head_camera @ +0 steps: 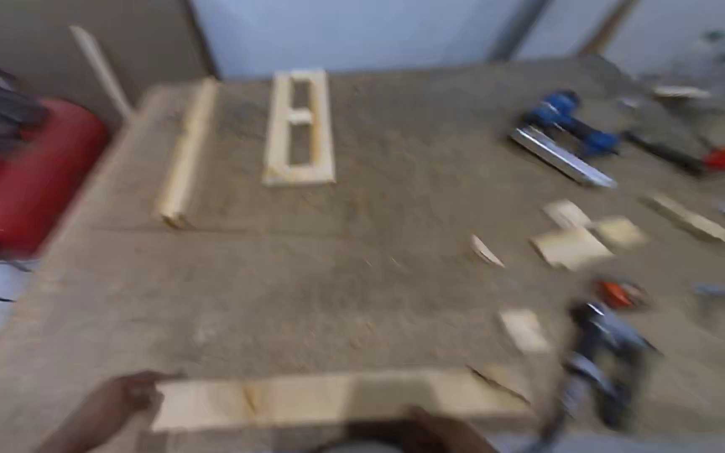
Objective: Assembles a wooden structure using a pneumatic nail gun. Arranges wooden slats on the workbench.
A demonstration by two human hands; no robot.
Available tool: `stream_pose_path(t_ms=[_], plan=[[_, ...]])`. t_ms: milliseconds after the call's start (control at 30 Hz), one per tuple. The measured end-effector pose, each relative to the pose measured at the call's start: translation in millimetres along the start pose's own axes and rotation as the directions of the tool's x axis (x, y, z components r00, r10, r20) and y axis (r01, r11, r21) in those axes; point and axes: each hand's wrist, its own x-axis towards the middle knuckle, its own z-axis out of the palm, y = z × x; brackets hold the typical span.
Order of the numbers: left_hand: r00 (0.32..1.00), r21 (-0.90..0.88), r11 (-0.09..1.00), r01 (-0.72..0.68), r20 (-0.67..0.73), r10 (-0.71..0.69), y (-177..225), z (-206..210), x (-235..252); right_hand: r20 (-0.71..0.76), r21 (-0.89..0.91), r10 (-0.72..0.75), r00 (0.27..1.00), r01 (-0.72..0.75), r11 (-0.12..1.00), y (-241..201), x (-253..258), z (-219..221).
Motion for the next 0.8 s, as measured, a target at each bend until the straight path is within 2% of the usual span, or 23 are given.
stream_pose_path(t_ms=[67, 133, 200, 233, 400, 467, 600, 733, 800], plan=[[0.994, 0.105, 0.992, 0.072, -0.092, -0.063, -4.3, 16.6, 39.9, -0.139, -0.381, 0.013, 0.990, -0.065, 0.922, 11.0, 1.8, -34.8], [0.979, 0.047, 0.989, 0.138, -0.158, -0.129, -5.8, 39.9, 46.9, -0.371, -0.537, -0.141, 0.918, -0.089, 0.839, 25.7, -7.2, -70.9], [0.959, -0.074, 0.984, 0.164, -0.221, -0.176, -7.3, 61.1, 42.1, -0.563, -0.527, -0.295, 0.772, -0.060, 0.848, 46.7, -11.4, -98.8], [0.945, -0.135, 0.977, 0.167, -0.262, -0.198, -7.3, 70.8, 38.3, -0.618, -0.519, -0.327, 0.715, -0.058, 0.853, 55.4, -9.4, -108.0], [0.867, -0.452, 0.881, 0.137, -0.376, -0.328, -5.4, 100.1, 34.9, -0.678, -0.515, -0.377, 0.631, -0.044, 0.856, 70.9, 26.4, -119.5], [0.850, -0.459, 0.873, 0.167, -0.382, -0.363, -0.2, 97.8, 33.3, -0.711, -0.507, -0.397, 0.581, -0.032, 0.861, 66.8, 33.1, -119.3], [0.854, -0.346, 0.912, 0.219, -0.384, -0.351, 9.4, 67.4, 30.0, -0.728, -0.454, -0.392, 0.563, 0.033, 0.891, 41.4, 30.3, -124.6], [0.867, -0.431, 0.871, 0.234, -0.313, -0.388, 14.3, 39.0, 48.5, -0.691, -0.381, -0.348, 0.633, 0.090, 0.920, 10.1, 42.6, -143.0], [0.861, -0.486, 0.837, 0.251, -0.283, -0.423, 23.2, 30.5, 54.1, -0.689, -0.341, -0.333, 0.644, 0.117, 0.933, -1.3, 51.4, -148.6]])
